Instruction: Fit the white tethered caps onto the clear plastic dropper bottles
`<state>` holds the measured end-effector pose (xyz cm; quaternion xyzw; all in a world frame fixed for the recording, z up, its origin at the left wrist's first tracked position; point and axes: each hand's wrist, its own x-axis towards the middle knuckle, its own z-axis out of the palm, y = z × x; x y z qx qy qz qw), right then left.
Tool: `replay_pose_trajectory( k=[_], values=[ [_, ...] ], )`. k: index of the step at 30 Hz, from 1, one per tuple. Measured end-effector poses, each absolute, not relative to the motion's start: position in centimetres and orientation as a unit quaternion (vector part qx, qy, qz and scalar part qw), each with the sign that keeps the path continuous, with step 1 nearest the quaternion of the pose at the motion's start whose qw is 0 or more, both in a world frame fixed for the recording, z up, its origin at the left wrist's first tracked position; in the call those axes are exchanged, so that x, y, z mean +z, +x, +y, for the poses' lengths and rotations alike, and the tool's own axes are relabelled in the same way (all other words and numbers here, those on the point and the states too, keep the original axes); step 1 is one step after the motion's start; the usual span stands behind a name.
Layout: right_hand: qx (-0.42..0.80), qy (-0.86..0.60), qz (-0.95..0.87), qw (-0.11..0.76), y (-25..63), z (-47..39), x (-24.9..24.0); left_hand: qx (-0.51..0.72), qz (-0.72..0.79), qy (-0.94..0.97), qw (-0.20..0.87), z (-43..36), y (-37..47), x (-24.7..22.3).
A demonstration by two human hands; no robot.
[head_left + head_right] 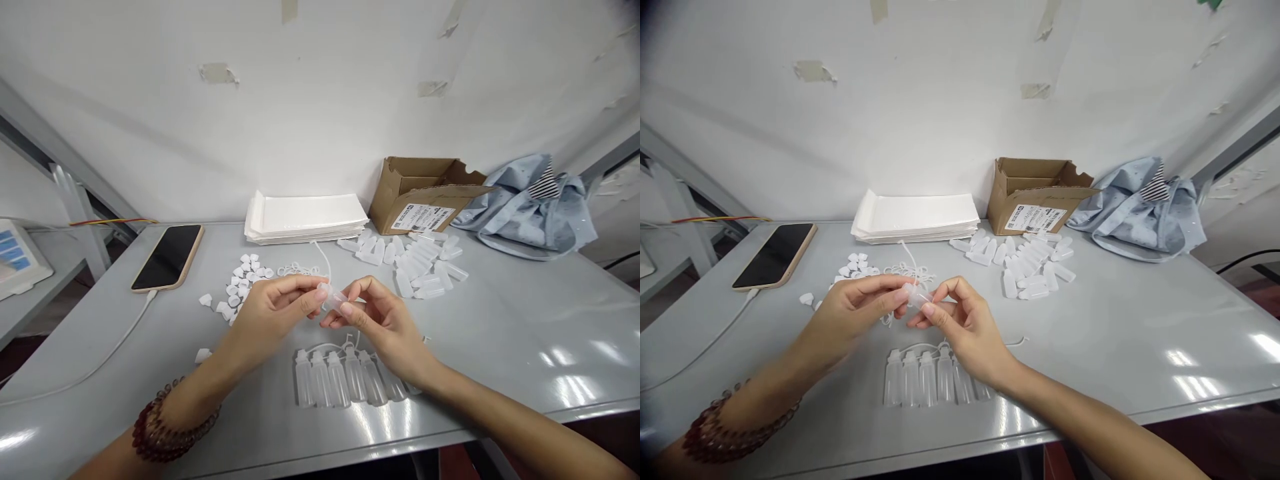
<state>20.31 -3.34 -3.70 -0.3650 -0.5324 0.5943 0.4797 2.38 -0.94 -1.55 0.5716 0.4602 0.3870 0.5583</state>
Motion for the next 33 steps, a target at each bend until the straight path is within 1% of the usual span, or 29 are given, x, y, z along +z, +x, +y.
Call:
replay_pose_trajectory(
  k=[2, 3, 6, 8, 10, 13, 15, 17, 20, 23, 26, 33],
  values=[
    [0.535, -0.363, -0.590, 0.484, 20.3, -3.6, -3.9, 0.382, 0.457, 0.582, 0.553, -1.1, 2.5, -1.6],
    [0.481, -0.360, -0.636, 0.485, 20.4, -3.7, -4.0, 0.380, 0.451, 0.588, 0.554, -1.2, 2.5, -1.6],
    [0.263, -0.346, -0.761, 0.481, 20.5, -3.8, -4.6, 0.365, 0.432, 0.606, 0.560, -1.3, 2.6, -1.6],
    [0.151, -0.344, -0.791, 0.484, 20.5, -3.8, -4.9, 0.358, 0.428, 0.620, 0.552, -1.4, 2.7, -1.5],
    [0.089, -0.346, -0.799, 0.483, 20.6, -3.8, -4.9, 0.344, 0.418, 0.646, 0.538, -1.5, 2.8, -1.4],
    [0.029, -0.348, -0.815, 0.463, 21.4, -3.9, -4.5, 0.296, 0.394, 0.689, 0.532, -1.7, 2.9, -1.4],
    [0.022, -0.374, -0.814, 0.445, 22.8, -4.4, -4.1, 0.262, 0.408, 0.689, 0.539, -1.8, 2.8, -1.5],
    [0.052, -0.429, -0.795, 0.426, 24.9, -5.4, -4.0, 0.248, 0.451, 0.663, 0.543, -1.8, 2.6, -1.7],
    [0.126, -0.532, -0.733, 0.404, 28.3, -7.5, -4.6, 0.266, 0.506, 0.621, 0.536, -1.4, 2.4, -2.0],
    [0.199, -0.597, -0.684, 0.369, 30.8, -9.3, -5.5, 0.299, 0.512, 0.597, 0.541, -1.0, 2.5, -2.2],
    [0.213, -0.592, -0.694, 0.350, 31.4, -9.9, -6.0, 0.313, 0.508, 0.584, 0.550, -1.0, 3.0, -2.1],
    [0.152, -0.527, -0.768, 0.331, 30.0, -9.4, -6.2, 0.338, 0.517, 0.561, 0.552, -1.6, 3.5, -1.6]
  ],
)
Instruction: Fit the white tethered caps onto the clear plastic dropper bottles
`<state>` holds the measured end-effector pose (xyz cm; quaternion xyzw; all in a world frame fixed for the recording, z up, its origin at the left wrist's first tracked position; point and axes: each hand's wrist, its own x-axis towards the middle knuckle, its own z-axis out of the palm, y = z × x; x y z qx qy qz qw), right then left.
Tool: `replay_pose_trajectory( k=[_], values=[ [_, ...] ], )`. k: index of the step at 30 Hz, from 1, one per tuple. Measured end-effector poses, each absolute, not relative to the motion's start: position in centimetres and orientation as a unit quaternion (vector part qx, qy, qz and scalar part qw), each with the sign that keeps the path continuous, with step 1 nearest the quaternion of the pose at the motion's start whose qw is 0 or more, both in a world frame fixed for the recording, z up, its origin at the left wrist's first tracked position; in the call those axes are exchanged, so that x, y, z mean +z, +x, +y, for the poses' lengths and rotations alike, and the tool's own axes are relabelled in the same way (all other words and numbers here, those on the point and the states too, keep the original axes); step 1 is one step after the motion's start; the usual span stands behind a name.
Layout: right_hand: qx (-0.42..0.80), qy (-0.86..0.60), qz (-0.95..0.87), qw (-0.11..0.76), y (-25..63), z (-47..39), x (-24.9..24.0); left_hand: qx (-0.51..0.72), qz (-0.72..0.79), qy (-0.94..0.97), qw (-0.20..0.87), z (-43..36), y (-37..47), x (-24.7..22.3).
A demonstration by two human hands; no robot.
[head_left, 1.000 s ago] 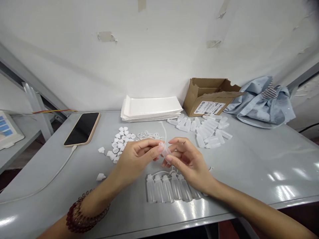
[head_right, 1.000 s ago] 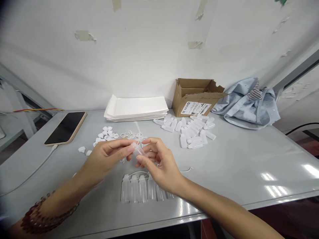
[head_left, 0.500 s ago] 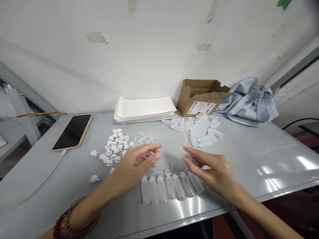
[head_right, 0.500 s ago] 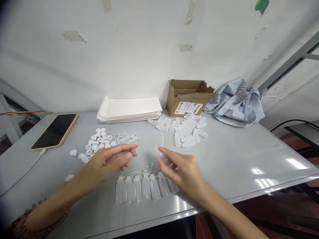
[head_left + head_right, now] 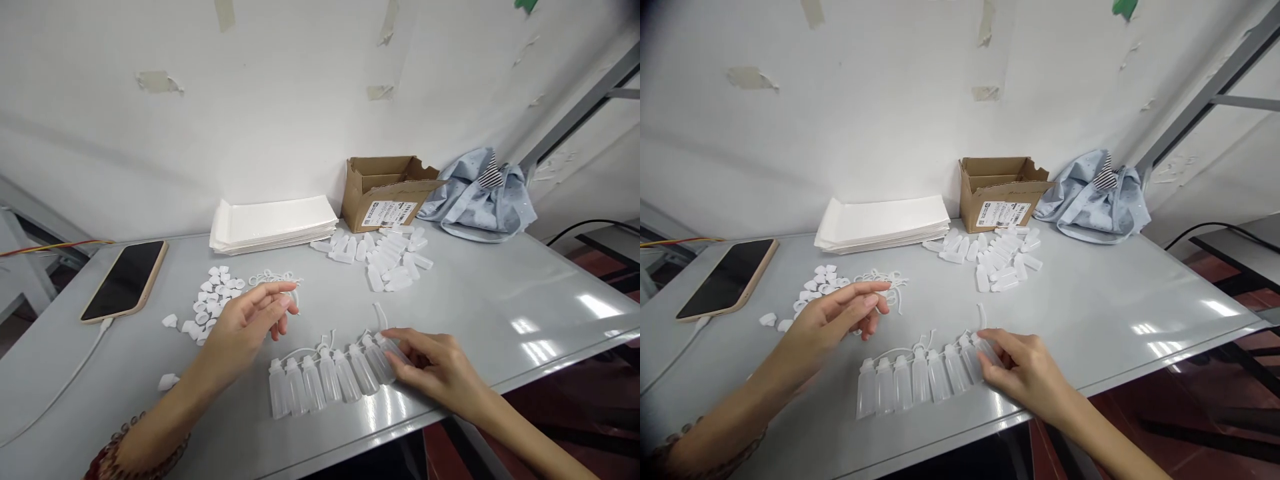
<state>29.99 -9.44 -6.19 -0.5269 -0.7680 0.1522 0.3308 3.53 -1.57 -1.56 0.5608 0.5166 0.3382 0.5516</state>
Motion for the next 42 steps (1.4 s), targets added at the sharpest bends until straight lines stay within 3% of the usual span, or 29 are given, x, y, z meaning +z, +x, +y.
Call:
replay_pose_trajectory(
  k=[7, 15, 26, 31, 35, 42],
  values=[
    [0.103, -0.495, -0.806, 0.307, 30.2, -9.7, -6.7, 0.335, 0.514, 0.562, 0.555, -1.2, 3.1, -1.8],
    [-0.087, -0.433, -0.851, 0.284, 30.4, -9.7, -7.7, 0.340, 0.508, 0.555, 0.564, -1.0, 3.1, -2.0],
    [-0.022, -0.447, -0.845, 0.291, 30.6, -10.0, -7.7, 0.356, 0.537, 0.548, 0.535, -0.7, 3.0, -1.9],
    [-0.052, -0.508, -0.794, 0.330, 32.0, -8.4, -5.7, 0.318, 0.573, 0.654, 0.379, 0.3, 2.1, -2.5],
    [-0.030, -0.558, -0.789, 0.255, 34.5, -4.9, -3.9, 0.239, 0.501, 0.809, 0.194, 1.7, 1.9, -3.4],
    [0.045, -0.577, -0.803, 0.145, 34.5, -0.9, -3.1, 0.141, 0.531, 0.824, 0.136, 2.7, 3.1, -3.4]
  ],
)
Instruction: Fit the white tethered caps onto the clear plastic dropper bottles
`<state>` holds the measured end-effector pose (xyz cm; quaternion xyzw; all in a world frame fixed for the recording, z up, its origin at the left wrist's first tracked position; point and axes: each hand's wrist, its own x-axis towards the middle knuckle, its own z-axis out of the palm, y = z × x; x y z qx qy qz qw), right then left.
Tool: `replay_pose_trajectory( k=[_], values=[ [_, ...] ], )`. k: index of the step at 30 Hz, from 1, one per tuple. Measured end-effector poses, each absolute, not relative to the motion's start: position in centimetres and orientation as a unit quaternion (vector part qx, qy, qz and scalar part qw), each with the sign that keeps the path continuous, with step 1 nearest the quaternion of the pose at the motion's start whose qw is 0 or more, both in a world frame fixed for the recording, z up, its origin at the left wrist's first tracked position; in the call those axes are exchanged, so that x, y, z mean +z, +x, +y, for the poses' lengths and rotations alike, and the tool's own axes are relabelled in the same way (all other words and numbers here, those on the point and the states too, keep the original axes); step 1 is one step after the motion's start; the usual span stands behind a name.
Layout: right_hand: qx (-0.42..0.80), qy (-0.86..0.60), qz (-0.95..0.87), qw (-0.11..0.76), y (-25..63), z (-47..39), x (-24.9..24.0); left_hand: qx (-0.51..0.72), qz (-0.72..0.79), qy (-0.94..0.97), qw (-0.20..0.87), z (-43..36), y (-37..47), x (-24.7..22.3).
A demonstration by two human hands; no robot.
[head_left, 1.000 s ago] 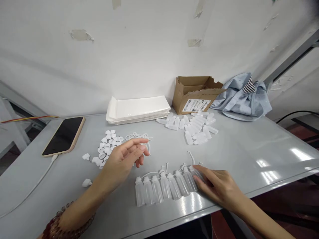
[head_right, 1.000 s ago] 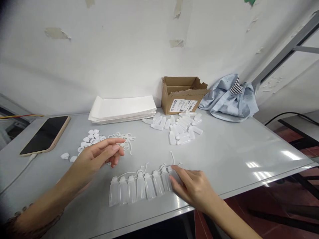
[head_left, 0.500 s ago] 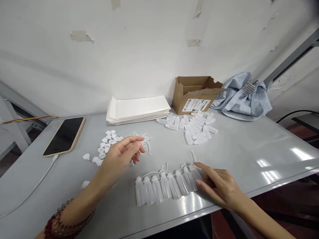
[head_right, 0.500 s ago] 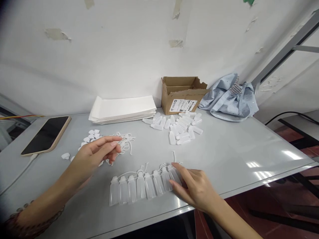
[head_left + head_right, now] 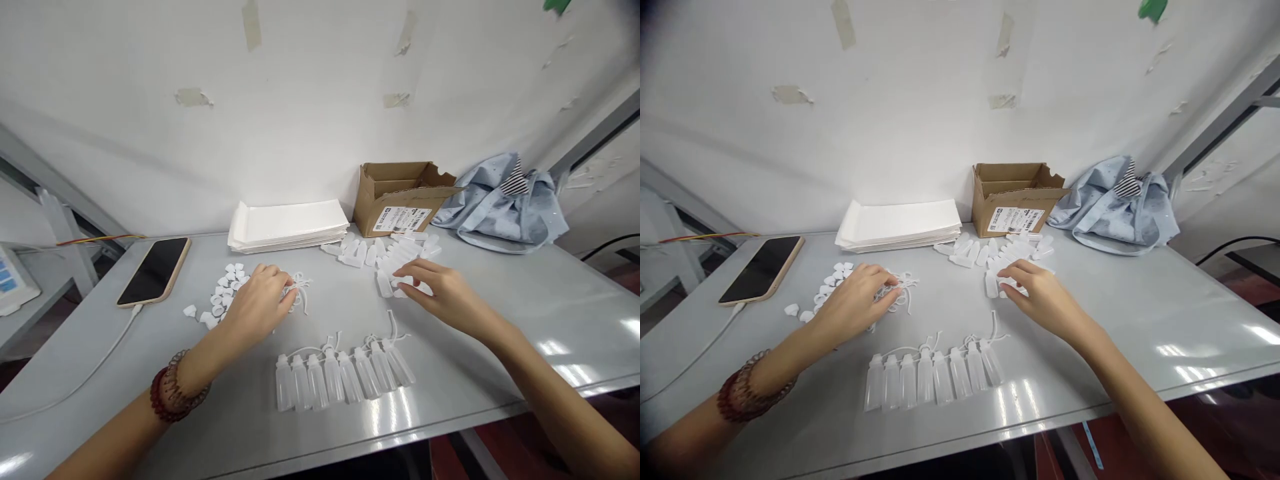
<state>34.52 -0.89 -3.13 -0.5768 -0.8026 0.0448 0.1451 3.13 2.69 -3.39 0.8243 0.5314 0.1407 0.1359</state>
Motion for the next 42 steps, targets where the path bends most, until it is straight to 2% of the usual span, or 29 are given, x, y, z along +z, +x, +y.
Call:
replay_pose_trajectory(
  k=[3, 8, 11, 13, 17, 19, 23, 25, 32, 38, 42],
  values=[
    [0.038, -0.639, -0.766, 0.056, 32.3, 0.1, -2.9, 0.141, 0.550, 0.812, 0.133, 2.6, 3.3, -3.4],
    [0.029, -0.673, -0.739, 0.017, 29.3, 1.7, -3.4, 0.167, 0.553, 0.800, 0.165, 2.6, 3.4, -3.2],
    [0.037, -0.672, -0.739, 0.022, 28.7, 2.0, -3.5, 0.194, 0.564, 0.777, 0.200, 2.6, 3.1, -2.7],
    [0.044, -0.665, -0.744, 0.046, 28.5, 2.0, -3.3, 0.223, 0.580, 0.745, 0.242, 2.5, 2.8, -2.2],
    [0.063, -0.625, -0.770, 0.114, 27.2, 1.7, -2.0, 0.352, 0.585, 0.595, 0.425, 2.7, 2.0, -1.5],
    [0.078, -0.591, -0.787, 0.159, 26.0, 1.5, -1.6, 0.401, 0.568, 0.549, 0.464, 2.9, 1.7, -1.4],
    [0.142, -0.488, -0.802, 0.314, 23.8, 0.9, -2.1, 0.437, 0.553, 0.536, 0.464, 3.0, 1.2, -1.6],
    [0.151, -0.456, -0.800, 0.359, 23.3, 0.7, -3.0, 0.445, 0.552, 0.549, 0.443, 2.9, 1.1, -1.7],
    [0.206, -0.438, -0.794, 0.369, 23.0, 0.1, -4.0, 0.469, 0.550, 0.565, 0.398, 2.7, 1.3, -2.4],
    [0.243, -0.458, -0.755, 0.402, 23.4, 0.1, -3.7, 0.611, 0.433, 0.517, 0.415, 2.8, 1.5, -2.4],
    [0.264, -0.460, -0.747, 0.401, 23.6, 0.3, -3.8, 0.554, 0.483, 0.550, 0.396, 3.2, 1.1, -2.5]
  ],
)
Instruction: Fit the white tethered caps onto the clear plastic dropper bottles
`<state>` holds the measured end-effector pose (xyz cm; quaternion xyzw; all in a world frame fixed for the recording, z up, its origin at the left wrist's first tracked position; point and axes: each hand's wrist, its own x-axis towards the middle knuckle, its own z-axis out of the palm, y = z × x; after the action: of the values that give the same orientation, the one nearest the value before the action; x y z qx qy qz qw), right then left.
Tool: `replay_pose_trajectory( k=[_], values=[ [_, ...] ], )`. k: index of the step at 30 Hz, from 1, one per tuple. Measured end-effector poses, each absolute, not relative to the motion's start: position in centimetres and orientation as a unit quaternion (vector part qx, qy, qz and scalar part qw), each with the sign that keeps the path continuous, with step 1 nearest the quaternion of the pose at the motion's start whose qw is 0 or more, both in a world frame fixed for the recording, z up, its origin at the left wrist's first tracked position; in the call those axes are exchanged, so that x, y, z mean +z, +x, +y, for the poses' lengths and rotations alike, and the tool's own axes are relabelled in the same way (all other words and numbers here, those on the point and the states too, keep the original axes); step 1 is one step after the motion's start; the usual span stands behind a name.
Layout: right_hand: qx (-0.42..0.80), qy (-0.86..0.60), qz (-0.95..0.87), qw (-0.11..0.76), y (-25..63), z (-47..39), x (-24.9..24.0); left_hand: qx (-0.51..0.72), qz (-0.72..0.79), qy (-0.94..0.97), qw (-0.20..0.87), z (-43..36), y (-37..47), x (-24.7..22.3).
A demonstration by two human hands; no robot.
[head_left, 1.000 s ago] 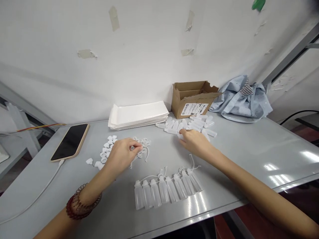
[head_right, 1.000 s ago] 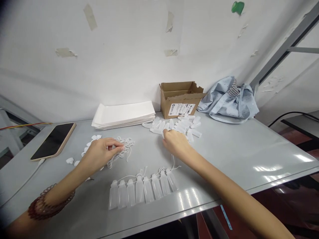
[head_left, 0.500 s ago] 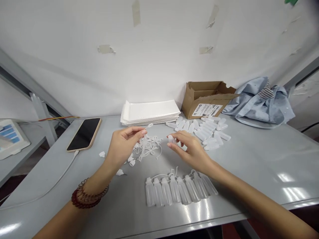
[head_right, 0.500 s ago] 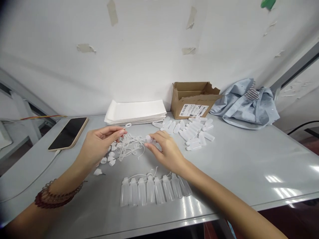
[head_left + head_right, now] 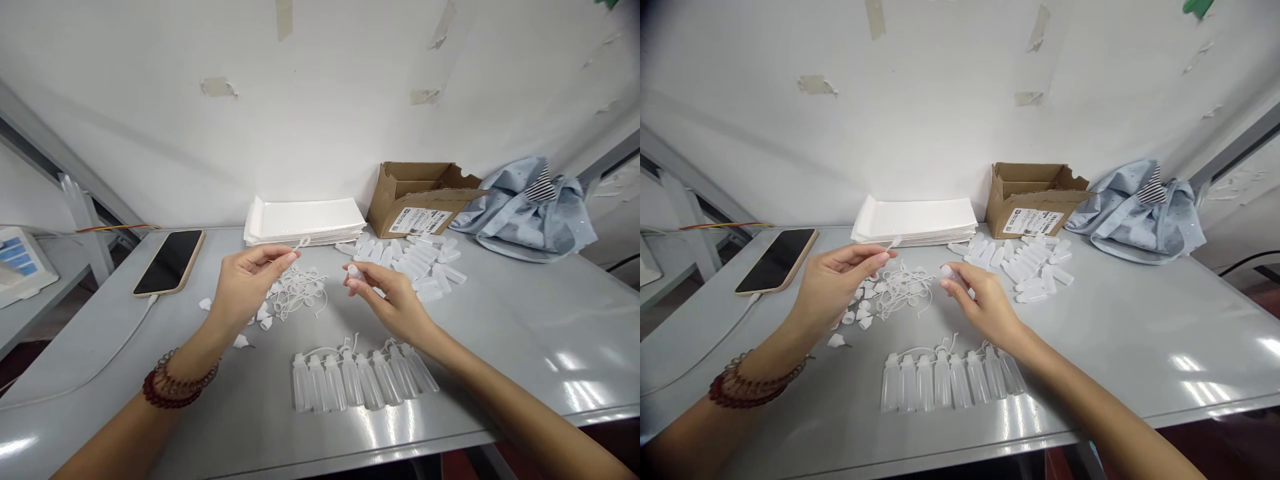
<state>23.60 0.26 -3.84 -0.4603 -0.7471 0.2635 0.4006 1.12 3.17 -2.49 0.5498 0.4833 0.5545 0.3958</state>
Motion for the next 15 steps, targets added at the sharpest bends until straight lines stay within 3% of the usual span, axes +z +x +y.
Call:
replay_pose_trajectory(
  k=[5, 9, 15],
  values=[
    [0.261, -0.463, -0.748, 0.397, 23.5, 0.1, -3.9, 0.565, 0.462, 0.538, 0.422, 3.4, 0.8, -2.5],
    [0.308, -0.448, -0.739, 0.398, 23.2, -0.4, -3.9, 0.456, 0.484, 0.609, 0.434, 1.8, 1.8, -1.9],
    [0.385, -0.383, -0.727, 0.421, 22.9, -1.5, -3.6, 0.452, 0.463, 0.712, 0.274, -0.3, 3.3, -2.0]
  ],
)
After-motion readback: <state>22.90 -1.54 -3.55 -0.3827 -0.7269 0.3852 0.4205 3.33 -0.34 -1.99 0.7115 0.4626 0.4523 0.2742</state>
